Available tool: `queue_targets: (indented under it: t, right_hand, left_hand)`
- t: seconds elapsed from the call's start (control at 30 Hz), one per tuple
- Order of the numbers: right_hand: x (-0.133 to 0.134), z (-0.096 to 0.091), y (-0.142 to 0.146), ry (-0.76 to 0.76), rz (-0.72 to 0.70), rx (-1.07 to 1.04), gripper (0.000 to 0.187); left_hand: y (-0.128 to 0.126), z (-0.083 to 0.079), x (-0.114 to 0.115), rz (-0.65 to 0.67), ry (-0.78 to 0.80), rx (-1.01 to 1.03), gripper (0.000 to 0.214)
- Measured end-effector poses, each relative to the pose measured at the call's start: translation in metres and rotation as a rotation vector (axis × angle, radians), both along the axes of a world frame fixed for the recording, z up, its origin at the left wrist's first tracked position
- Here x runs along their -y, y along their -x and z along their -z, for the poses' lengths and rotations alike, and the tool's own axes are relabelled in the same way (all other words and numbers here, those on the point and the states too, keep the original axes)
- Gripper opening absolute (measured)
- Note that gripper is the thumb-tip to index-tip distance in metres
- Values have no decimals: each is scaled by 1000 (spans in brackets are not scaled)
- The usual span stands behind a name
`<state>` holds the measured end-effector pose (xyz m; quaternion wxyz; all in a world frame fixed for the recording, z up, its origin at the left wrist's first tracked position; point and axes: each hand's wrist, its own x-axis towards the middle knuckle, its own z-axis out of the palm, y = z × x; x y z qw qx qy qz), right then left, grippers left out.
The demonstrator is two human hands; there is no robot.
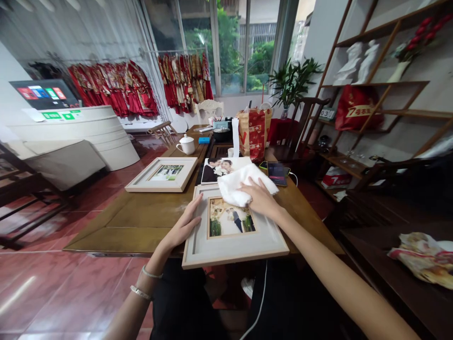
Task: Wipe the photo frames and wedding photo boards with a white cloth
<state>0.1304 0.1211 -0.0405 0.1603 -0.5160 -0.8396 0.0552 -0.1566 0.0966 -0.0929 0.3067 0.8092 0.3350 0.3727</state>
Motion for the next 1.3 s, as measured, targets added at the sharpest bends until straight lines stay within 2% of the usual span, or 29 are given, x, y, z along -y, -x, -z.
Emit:
queue_targets:
  t: [0.13, 0.3, 0.4, 0.47, 0.57, 0.67, 0.77, 0.93, 1.0, 1.1, 1.2, 1.3]
  right_hand:
    - [41, -5, 1, 193, -243, -94, 50]
    - [96, -46, -17, 561, -445, -232, 35]
    - [103, -64, -29, 698, -491, -265, 31]
    - [96, -61, -34, 652, -417, -284, 32]
    - [72, -40, -29, 362, -165, -252, 38]
    - [52, -21, -7, 110, 111, -163, 51]
    - [44, -18, 29, 53, 258, -148, 52]
    - [48, -21, 81, 181, 106, -529, 30]
    - [50, -17, 88, 277, 73, -652, 28]
    - [59, -15, 82, 413, 50, -732, 29]
    - [77, -23, 59, 434, -36, -579, 29]
    - [96, -33, 36, 346, -11, -216, 43]
  left_hand:
    - [-1, 0, 0, -15, 6, 21, 60]
    - [-2, -2, 3, -16, 20, 14, 60]
    - [-1, -3, 3, -12, 6, 6, 59]
    - [-1, -4, 3, -3, -6, -8, 57]
    - [0, -2, 1, -3, -23, -32, 54]
    - [0, 3, -2, -26, -44, -33, 51]
    - [0, 7, -5, -50, -61, -20, 49]
    - [-3, 2, -1, -82, -8, -40, 53]
    - [-5, -3, 2, -96, 15, -39, 52]
    - [-6, -6, 5, -100, 35, -21, 50]
    - [-5, -4, 4, -85, 41, -4, 50]
    - [-2, -1, 2, -56, 14, -17, 51]
